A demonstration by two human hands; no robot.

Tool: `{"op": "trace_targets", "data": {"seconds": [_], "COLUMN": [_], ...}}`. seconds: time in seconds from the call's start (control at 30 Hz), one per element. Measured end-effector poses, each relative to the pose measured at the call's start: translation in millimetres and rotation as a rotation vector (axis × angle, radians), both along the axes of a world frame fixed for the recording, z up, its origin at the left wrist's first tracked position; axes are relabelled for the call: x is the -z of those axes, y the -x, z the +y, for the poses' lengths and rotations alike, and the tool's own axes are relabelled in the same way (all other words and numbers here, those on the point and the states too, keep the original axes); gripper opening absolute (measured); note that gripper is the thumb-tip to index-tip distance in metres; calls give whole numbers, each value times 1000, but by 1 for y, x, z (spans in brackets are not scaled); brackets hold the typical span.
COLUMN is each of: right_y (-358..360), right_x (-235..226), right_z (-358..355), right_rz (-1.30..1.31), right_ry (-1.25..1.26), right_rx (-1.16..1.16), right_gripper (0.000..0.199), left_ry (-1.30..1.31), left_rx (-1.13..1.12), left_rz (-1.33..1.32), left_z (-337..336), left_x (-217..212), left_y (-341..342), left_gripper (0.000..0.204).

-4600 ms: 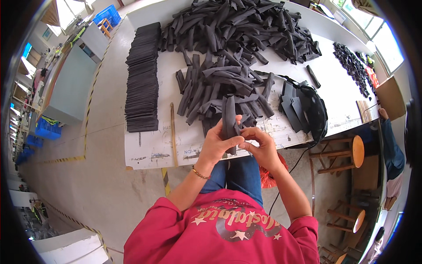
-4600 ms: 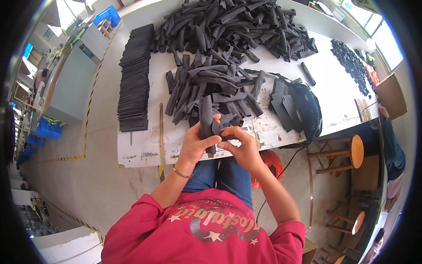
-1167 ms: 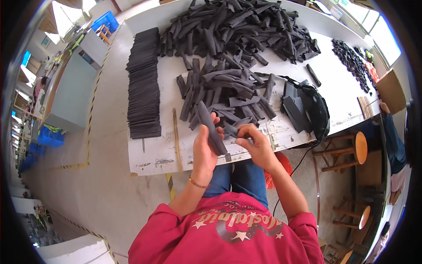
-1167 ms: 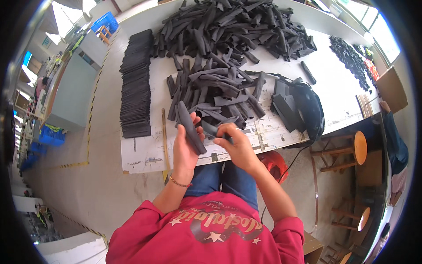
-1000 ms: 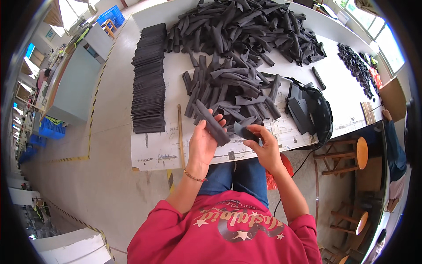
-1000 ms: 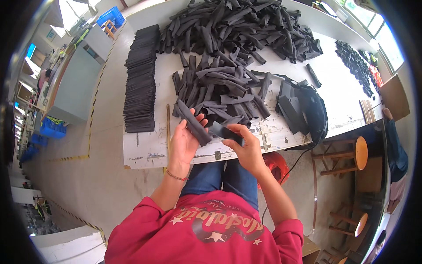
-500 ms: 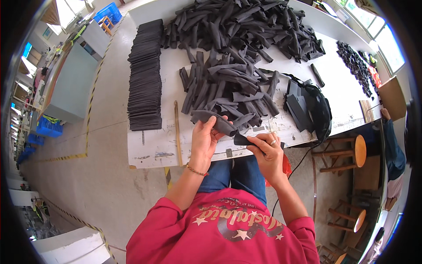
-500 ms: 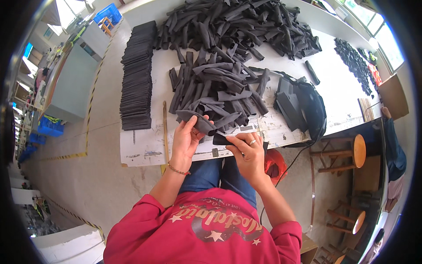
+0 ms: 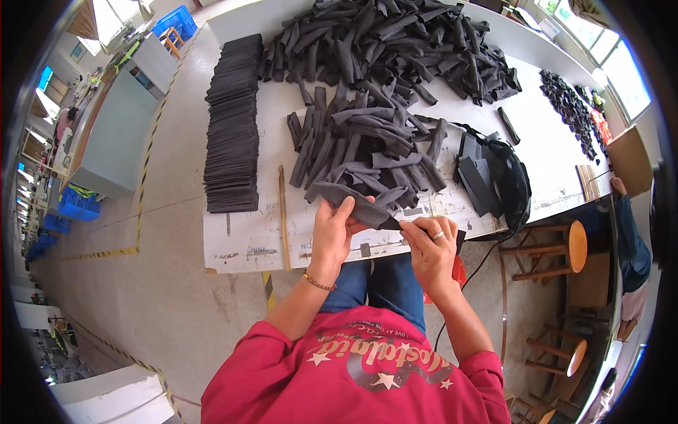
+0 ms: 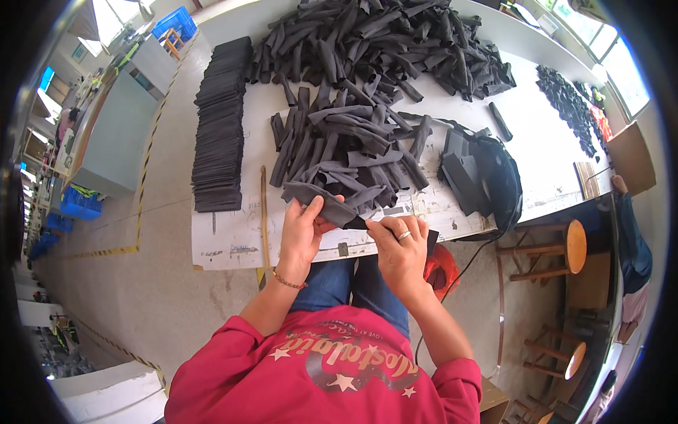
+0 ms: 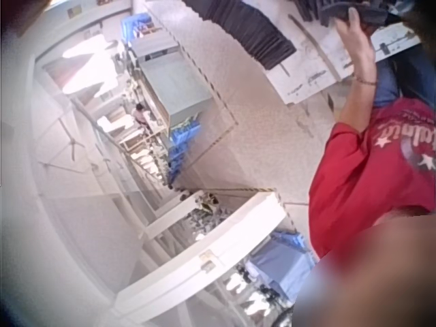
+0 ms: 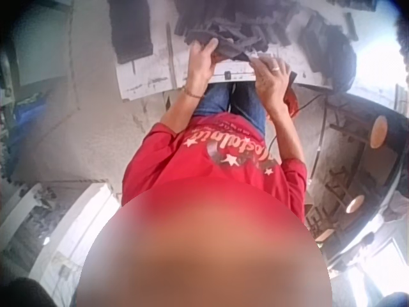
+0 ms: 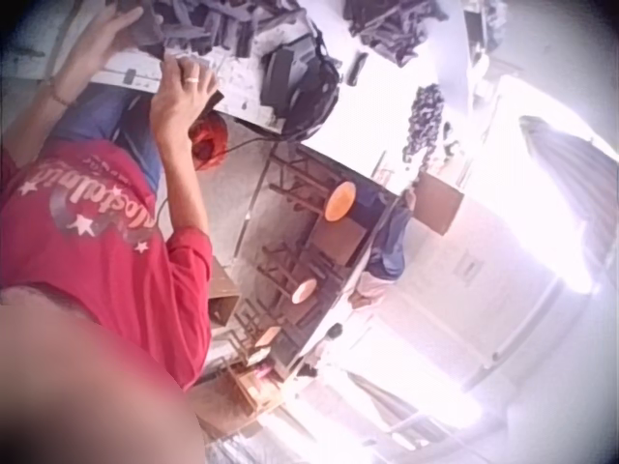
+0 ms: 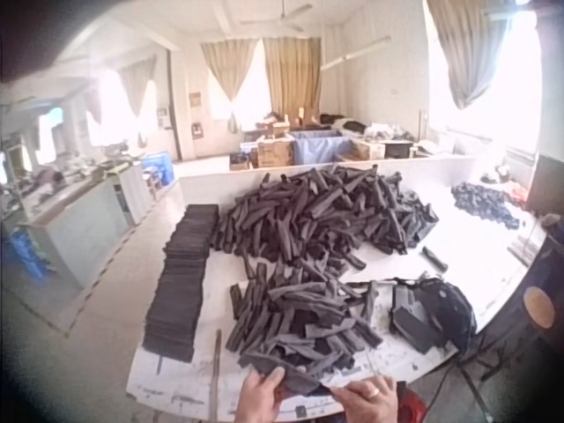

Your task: Inspecting and sorting gray foam strips at a manufacturing workstation.

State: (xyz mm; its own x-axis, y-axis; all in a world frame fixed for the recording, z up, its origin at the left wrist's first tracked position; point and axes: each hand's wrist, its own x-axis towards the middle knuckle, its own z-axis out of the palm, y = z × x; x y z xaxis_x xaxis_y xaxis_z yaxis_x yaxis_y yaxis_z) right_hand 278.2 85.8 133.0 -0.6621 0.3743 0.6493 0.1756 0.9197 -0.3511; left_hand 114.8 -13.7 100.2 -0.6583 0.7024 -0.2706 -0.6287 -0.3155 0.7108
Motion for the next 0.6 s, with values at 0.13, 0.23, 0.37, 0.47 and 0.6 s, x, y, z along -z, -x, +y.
{"op": "trace_targets", "data": {"seconds": [0.13, 0.23, 0.37, 0.47, 0.6], "right_y": [1, 3, 8, 10, 19], "right_x": [-2, 1, 3, 4, 11], "right_z": [-1, -4, -8, -12, -23], "right_rz": [2, 11, -1, 11, 44], "right_ry": [-87, -162, -166, -117, 49], "right_rx": [44, 69, 90, 98, 64], "right_gripper": [30, 34, 41, 43, 46], "left_ry": [-11, -2, -36, -64, -343], "left_rx": [-3, -4, -41, -80, 42], "left_rz": [-8, 18, 71, 120, 0], "left_z": [-1, -1, 1, 0, 10], "left_x": [-6, -13, -20, -25, -9], "left_y": [-4, -9, -18, -24, -27], "left_gripper": [22, 23, 26, 31, 37]}}
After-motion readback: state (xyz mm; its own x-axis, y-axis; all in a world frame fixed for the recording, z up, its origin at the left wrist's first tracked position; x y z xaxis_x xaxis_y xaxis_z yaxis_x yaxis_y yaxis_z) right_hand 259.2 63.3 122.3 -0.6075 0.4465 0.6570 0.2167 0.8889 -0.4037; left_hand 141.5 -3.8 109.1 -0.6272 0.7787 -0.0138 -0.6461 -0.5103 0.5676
